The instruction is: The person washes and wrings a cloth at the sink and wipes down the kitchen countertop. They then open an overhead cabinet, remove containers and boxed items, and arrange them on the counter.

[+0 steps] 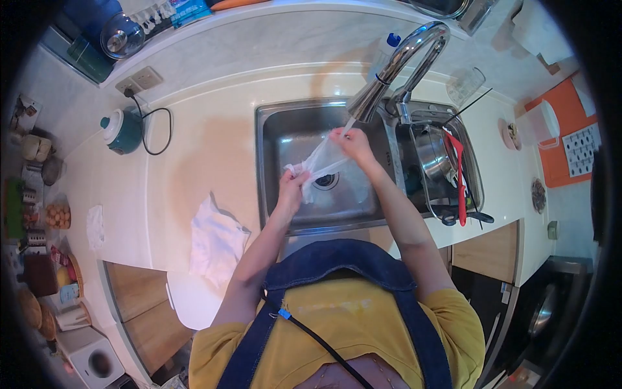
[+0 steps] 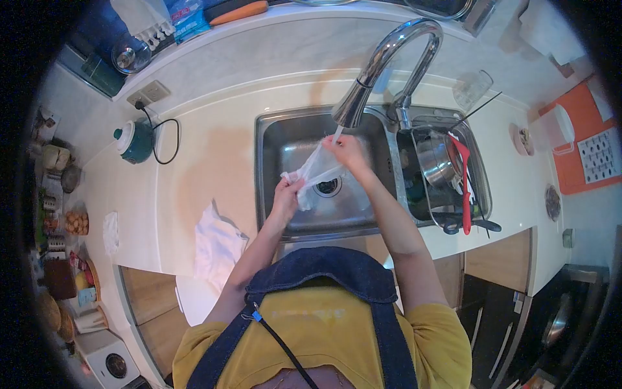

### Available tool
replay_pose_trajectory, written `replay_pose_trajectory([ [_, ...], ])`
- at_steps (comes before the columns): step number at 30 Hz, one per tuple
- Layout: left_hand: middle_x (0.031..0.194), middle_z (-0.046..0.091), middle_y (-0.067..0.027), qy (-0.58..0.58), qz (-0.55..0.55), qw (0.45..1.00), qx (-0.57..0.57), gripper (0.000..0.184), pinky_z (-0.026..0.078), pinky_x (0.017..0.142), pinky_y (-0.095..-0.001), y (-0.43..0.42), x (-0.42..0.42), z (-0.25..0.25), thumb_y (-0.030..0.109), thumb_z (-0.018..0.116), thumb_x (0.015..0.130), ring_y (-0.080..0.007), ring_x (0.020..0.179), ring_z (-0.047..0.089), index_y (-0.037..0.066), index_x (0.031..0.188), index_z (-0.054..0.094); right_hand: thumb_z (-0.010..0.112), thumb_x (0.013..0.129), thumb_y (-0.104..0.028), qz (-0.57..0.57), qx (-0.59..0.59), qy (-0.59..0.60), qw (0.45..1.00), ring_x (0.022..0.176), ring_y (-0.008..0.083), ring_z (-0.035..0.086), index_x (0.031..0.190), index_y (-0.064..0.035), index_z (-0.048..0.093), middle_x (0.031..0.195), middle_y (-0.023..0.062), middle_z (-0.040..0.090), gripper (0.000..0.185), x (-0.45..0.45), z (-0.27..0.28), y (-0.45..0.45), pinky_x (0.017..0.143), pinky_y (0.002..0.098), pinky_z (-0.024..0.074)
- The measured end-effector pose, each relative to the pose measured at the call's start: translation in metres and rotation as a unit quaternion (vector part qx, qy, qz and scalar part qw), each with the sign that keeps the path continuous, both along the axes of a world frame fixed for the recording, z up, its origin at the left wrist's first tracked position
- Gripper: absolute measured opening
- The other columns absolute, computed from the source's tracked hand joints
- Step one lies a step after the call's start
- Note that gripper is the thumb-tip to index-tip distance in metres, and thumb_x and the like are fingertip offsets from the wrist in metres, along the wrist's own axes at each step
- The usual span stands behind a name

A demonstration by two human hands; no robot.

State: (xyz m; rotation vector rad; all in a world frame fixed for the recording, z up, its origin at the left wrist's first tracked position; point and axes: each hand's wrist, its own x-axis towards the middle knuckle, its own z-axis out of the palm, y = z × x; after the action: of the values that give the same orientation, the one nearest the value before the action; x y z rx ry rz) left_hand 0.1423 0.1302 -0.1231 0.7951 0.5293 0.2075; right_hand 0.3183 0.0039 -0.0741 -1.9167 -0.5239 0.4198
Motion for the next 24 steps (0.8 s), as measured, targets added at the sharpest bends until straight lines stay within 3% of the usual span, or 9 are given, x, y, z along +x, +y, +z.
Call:
replay_pose_trajectory([
  [5, 0.096, 0.063, -0.0070, 0.017, 0.018, 0.994, 0.108, 0.023, 0.046, 0.078, -0.0274, 0.006, 0.006, 0.002, -0.001, 0.058, 0.080, -0.0147, 0.085, 0.059, 0.002, 0.103, 0.058, 0.064, 0.078, -0.016, 0.017, -0.060, -0.086, 0.994, 0.068, 0.0119, 0.060, 0.090, -0.0022, 0.067, 0.074, 0.0063, 0.067, 0.019, 0.005, 0.012, -0.013, 0.064, 0.0280, 0.0470],
  [7, 0.094, 0.063, -0.0063, 0.025, 0.014, 0.990, 0.142, 0.023, 0.046, 0.076, -0.0261, 0.014, 0.014, 0.018, -0.002, 0.059, 0.079, -0.0136, 0.083, 0.059, 0.001, 0.102, 0.059, 0.065, 0.076, -0.020, 0.010, -0.045, -0.110, 0.993, 0.073, 0.0255, 0.064, 0.088, -0.0054, 0.068, 0.078, 0.0153, 0.065, 0.019, 0.010, 0.014, -0.022, 0.067, 0.0317, 0.0482],
  [10, 0.084, 0.065, -0.0057, 0.009, 0.010, 0.948, 0.319, 0.019, 0.046, 0.067, -0.0260, 0.025, 0.030, 0.034, 0.003, 0.064, 0.077, -0.0127, 0.074, 0.060, 0.001, 0.096, 0.064, 0.066, 0.075, -0.017, -0.001, -0.014, -0.109, 0.994, 0.069, 0.0193, 0.063, 0.086, -0.0041, 0.068, 0.075, 0.0114, 0.066, 0.017, 0.019, 0.003, -0.035, 0.066, 0.0291, 0.0476],
  [11, 0.084, 0.065, -0.0057, 0.007, 0.008, 0.948, 0.319, 0.019, 0.046, 0.067, -0.0260, 0.032, 0.038, 0.034, 0.003, 0.064, 0.077, -0.0127, 0.074, 0.060, 0.001, 0.096, 0.064, 0.066, 0.075, -0.015, -0.003, 0.017, -0.095, 0.995, 0.068, 0.0159, 0.062, 0.086, -0.0034, 0.068, 0.073, 0.0088, 0.066, 0.016, 0.019, 0.004, -0.038, 0.065, 0.0275, 0.0473],
  [13, 0.081, 0.067, -0.0084, 0.003, -0.010, 0.884, 0.468, 0.018, 0.047, 0.067, -0.0273, 0.040, 0.049, 0.036, 0.004, 0.064, 0.075, -0.0145, 0.073, 0.062, 0.004, 0.093, 0.065, 0.066, 0.076, -0.013, 0.001, 0.066, -0.068, 0.996, 0.067, 0.0126, 0.060, 0.086, -0.0027, 0.067, 0.073, 0.0059, 0.066, 0.015, 0.013, 0.010, -0.043, 0.064, 0.0258, 0.0467],
  [14, 0.083, 0.067, -0.0045, 0.007, -0.026, 0.846, 0.532, 0.018, 0.047, 0.068, -0.0250, 0.037, 0.048, 0.064, 0.004, 0.064, 0.075, -0.0094, 0.073, 0.059, 0.002, 0.093, 0.065, 0.066, 0.076, -0.011, 0.008, 0.114, -0.039, 0.993, 0.067, 0.0093, 0.058, 0.087, -0.0019, 0.067, 0.073, 0.0031, 0.065, 0.014, 0.009, 0.016, -0.044, 0.063, 0.0241, 0.0461],
  [17, 0.081, 0.067, -0.0058, 0.023, -0.037, 0.813, 0.580, 0.016, 0.047, 0.066, -0.0254, 0.048, 0.065, 0.061, 0.006, 0.065, 0.075, -0.0091, 0.071, 0.059, 0.003, 0.091, 0.065, 0.065, 0.078, -0.009, 0.049, 0.175, 0.025, 0.983, 0.070, 0.0071, 0.057, 0.088, -0.0009, 0.066, 0.075, 0.0015, 0.064, 0.013, 0.005, 0.030, -0.047, 0.062, 0.0228, 0.0453],
  [22, 0.084, 0.066, -0.0037, 0.052, 0.043, 0.862, 0.503, 0.021, 0.047, 0.066, -0.0279, 0.034, 0.092, 0.037, 0.010, 0.067, 0.078, -0.0135, 0.072, 0.060, 0.003, 0.097, 0.064, 0.064, 0.080, -0.010, -0.004, 0.171, 0.003, 0.985, 0.072, 0.0079, 0.058, 0.089, -0.0029, 0.066, 0.078, 0.0017, 0.065, 0.013, -0.025, 0.039, -0.030, 0.063, 0.0240, 0.0459],
  [24, 0.080, 0.063, -0.0045, -0.034, 0.124, 0.951, 0.281, 0.017, 0.049, 0.063, -0.0305, 0.020, 0.110, 0.009, 0.018, 0.062, 0.083, -0.0193, 0.070, 0.061, 0.003, 0.093, 0.061, 0.063, 0.081, -0.012, -0.004, 0.158, -0.052, 0.986, 0.075, 0.0094, 0.059, 0.091, -0.0042, 0.066, 0.083, 0.0034, 0.067, 0.013, -0.061, 0.057, -0.019, 0.065, 0.0257, 0.0471],
])
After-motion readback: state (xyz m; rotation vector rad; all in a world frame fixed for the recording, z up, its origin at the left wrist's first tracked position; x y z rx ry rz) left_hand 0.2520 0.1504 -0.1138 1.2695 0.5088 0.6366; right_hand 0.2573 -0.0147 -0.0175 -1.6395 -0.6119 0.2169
